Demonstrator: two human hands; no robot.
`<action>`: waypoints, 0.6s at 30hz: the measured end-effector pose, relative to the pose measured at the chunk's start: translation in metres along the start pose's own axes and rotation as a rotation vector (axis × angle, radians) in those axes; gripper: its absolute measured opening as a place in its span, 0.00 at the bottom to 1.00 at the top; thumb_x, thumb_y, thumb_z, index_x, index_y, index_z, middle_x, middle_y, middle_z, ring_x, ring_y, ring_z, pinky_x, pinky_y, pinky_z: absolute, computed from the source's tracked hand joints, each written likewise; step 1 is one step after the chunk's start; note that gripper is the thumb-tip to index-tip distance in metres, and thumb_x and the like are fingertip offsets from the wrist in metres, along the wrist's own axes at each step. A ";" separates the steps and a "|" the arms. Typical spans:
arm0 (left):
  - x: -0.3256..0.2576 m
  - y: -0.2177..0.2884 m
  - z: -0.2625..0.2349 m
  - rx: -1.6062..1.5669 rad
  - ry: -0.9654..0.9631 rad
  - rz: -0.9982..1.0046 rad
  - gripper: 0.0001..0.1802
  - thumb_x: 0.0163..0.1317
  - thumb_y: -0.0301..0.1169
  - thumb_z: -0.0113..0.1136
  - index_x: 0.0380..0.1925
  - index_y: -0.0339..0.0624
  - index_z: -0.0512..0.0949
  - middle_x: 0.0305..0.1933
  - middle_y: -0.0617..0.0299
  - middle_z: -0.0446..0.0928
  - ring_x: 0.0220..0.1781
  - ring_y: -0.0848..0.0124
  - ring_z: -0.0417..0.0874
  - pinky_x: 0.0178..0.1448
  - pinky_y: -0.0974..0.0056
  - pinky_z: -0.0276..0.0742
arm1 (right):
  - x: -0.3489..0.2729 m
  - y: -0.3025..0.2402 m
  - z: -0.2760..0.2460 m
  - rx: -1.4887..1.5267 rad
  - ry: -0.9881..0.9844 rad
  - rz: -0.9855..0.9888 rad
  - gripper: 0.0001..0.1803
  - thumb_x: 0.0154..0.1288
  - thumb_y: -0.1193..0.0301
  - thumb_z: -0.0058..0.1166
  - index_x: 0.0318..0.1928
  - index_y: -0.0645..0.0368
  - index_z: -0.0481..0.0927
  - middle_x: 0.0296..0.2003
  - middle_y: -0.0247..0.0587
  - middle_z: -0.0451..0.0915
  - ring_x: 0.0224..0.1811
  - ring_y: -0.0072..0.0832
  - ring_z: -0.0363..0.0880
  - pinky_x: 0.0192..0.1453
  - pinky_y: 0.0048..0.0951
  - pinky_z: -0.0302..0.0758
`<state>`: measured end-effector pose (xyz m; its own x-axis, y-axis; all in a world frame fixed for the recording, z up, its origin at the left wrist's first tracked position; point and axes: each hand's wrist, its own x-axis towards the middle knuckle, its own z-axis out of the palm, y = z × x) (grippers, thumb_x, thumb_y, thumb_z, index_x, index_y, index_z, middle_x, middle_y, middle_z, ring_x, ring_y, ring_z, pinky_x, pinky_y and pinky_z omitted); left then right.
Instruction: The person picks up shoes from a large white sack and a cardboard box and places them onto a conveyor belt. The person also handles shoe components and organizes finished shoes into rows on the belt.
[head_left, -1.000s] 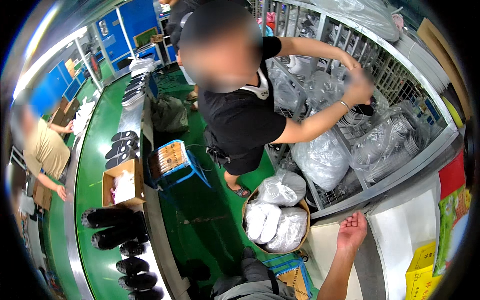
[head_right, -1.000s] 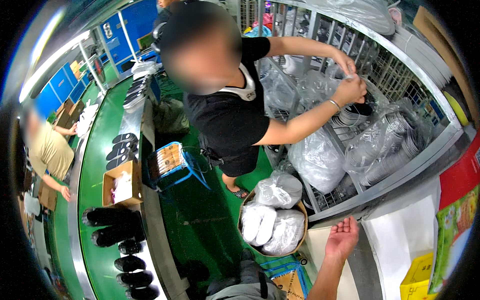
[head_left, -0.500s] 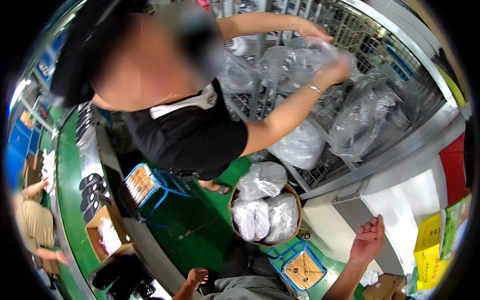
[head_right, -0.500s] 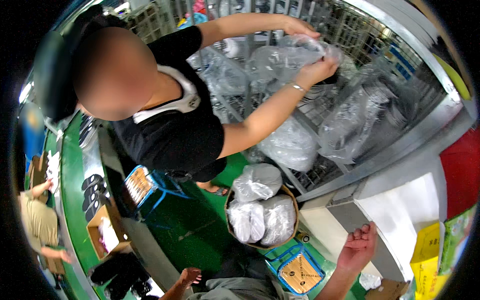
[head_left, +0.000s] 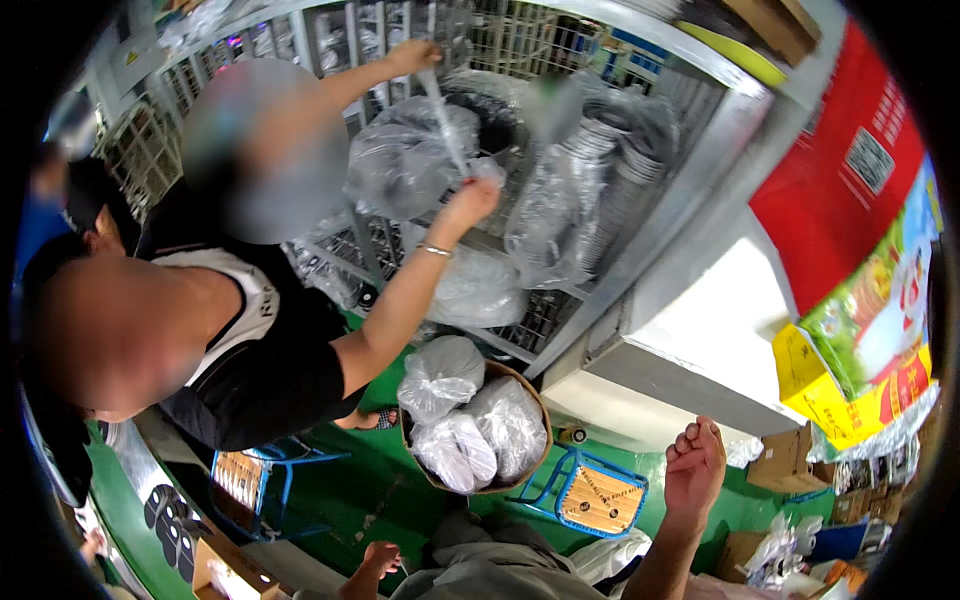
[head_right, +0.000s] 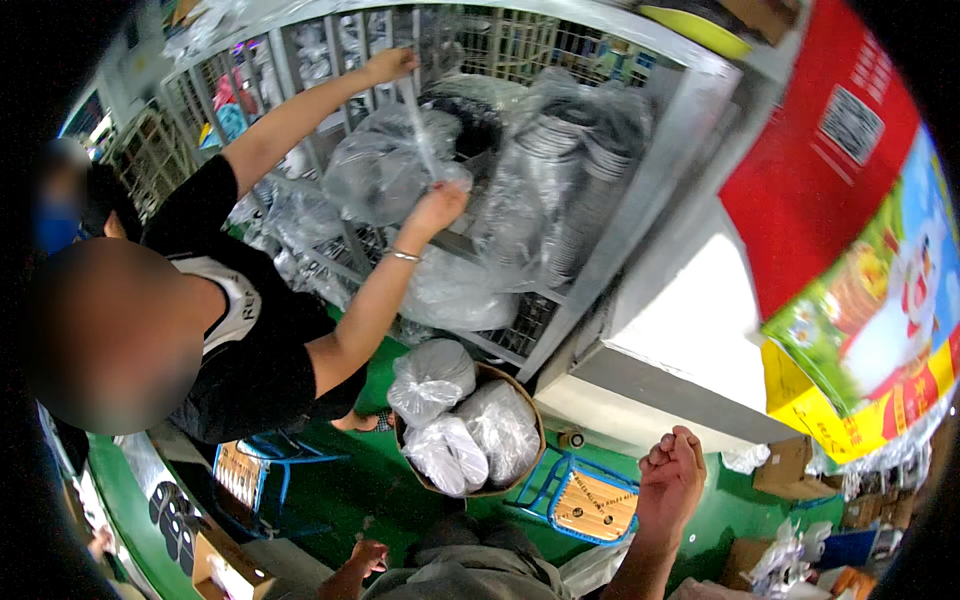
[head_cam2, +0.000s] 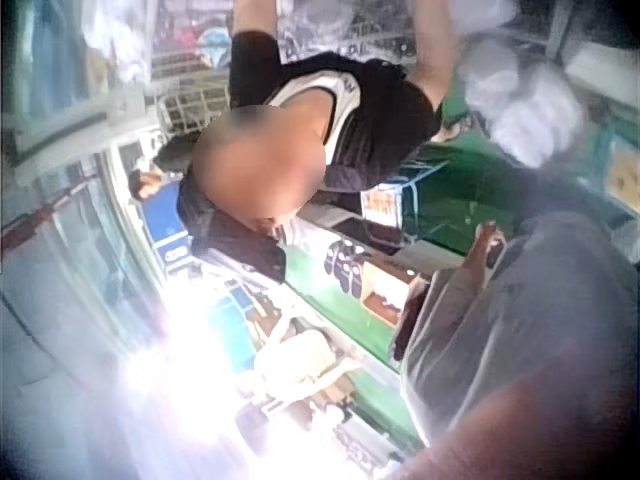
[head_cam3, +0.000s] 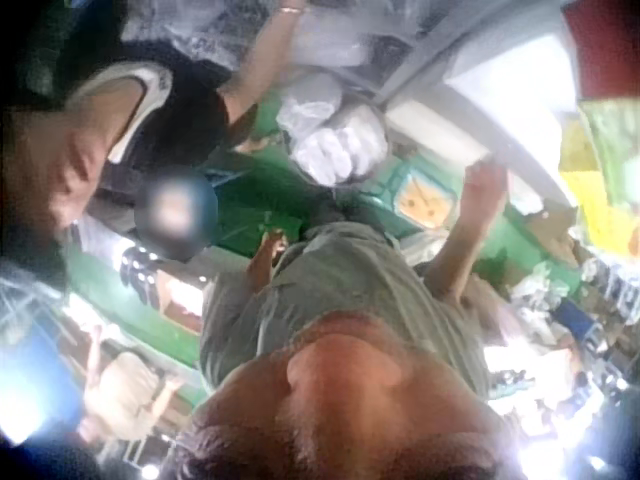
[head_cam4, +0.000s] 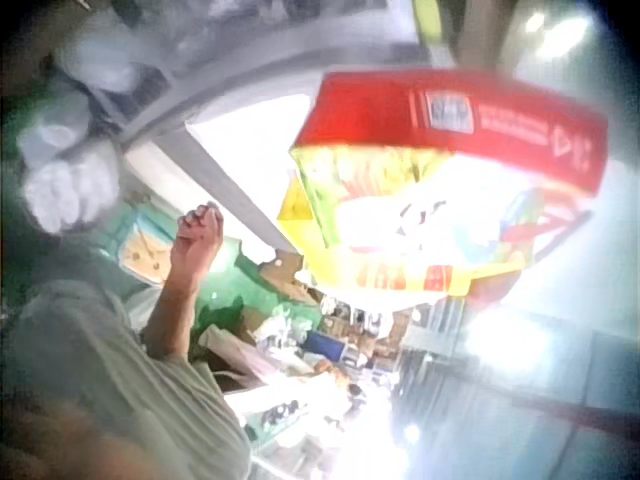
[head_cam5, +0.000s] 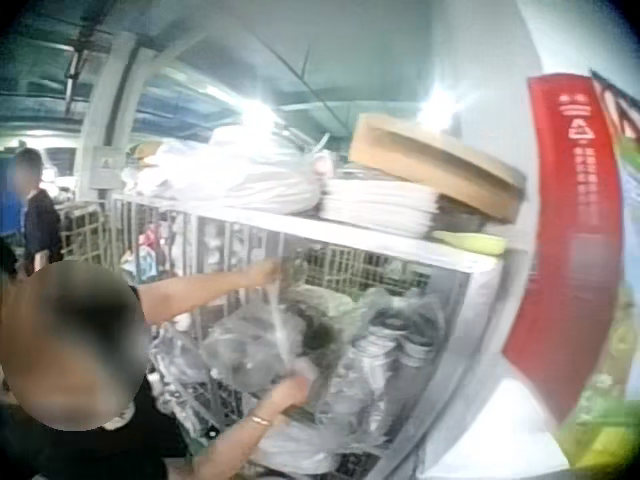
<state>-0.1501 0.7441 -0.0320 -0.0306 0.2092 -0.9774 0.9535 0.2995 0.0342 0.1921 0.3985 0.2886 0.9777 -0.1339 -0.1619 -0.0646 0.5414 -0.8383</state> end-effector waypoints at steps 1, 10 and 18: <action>-0.004 0.007 0.001 0.077 0.021 0.056 0.07 0.64 0.32 0.57 0.37 0.42 0.80 0.28 0.60 0.80 0.29 0.66 0.82 0.34 0.59 0.82 | -0.007 -0.003 -0.013 -0.030 0.017 -0.028 0.07 0.72 0.69 0.52 0.46 0.56 0.78 0.31 0.28 0.76 0.30 0.19 0.72 0.32 0.22 0.70; 0.001 0.089 0.043 0.026 -0.041 0.539 0.06 0.63 0.30 0.58 0.28 0.41 0.77 0.25 0.59 0.76 0.23 0.67 0.76 0.25 0.64 0.72 | -0.056 -0.033 -0.133 -0.053 0.257 -0.075 0.09 0.69 0.69 0.54 0.47 0.56 0.77 0.31 0.29 0.76 0.29 0.20 0.74 0.31 0.23 0.72; 0.088 0.139 0.041 0.602 -0.308 0.600 0.16 0.62 0.37 0.61 0.21 0.39 0.74 0.18 0.62 0.66 0.20 0.68 0.73 0.21 0.62 0.67 | -0.081 -0.033 -0.131 0.103 0.427 -0.160 0.05 0.68 0.74 0.56 0.42 0.62 0.79 0.28 0.35 0.77 0.25 0.24 0.76 0.29 0.26 0.74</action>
<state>-0.0081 0.7661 -0.1223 0.5217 -0.1109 -0.8459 0.7816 -0.3352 0.5261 0.0886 0.2826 0.2616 0.8027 -0.5404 -0.2522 0.1217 0.5625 -0.8178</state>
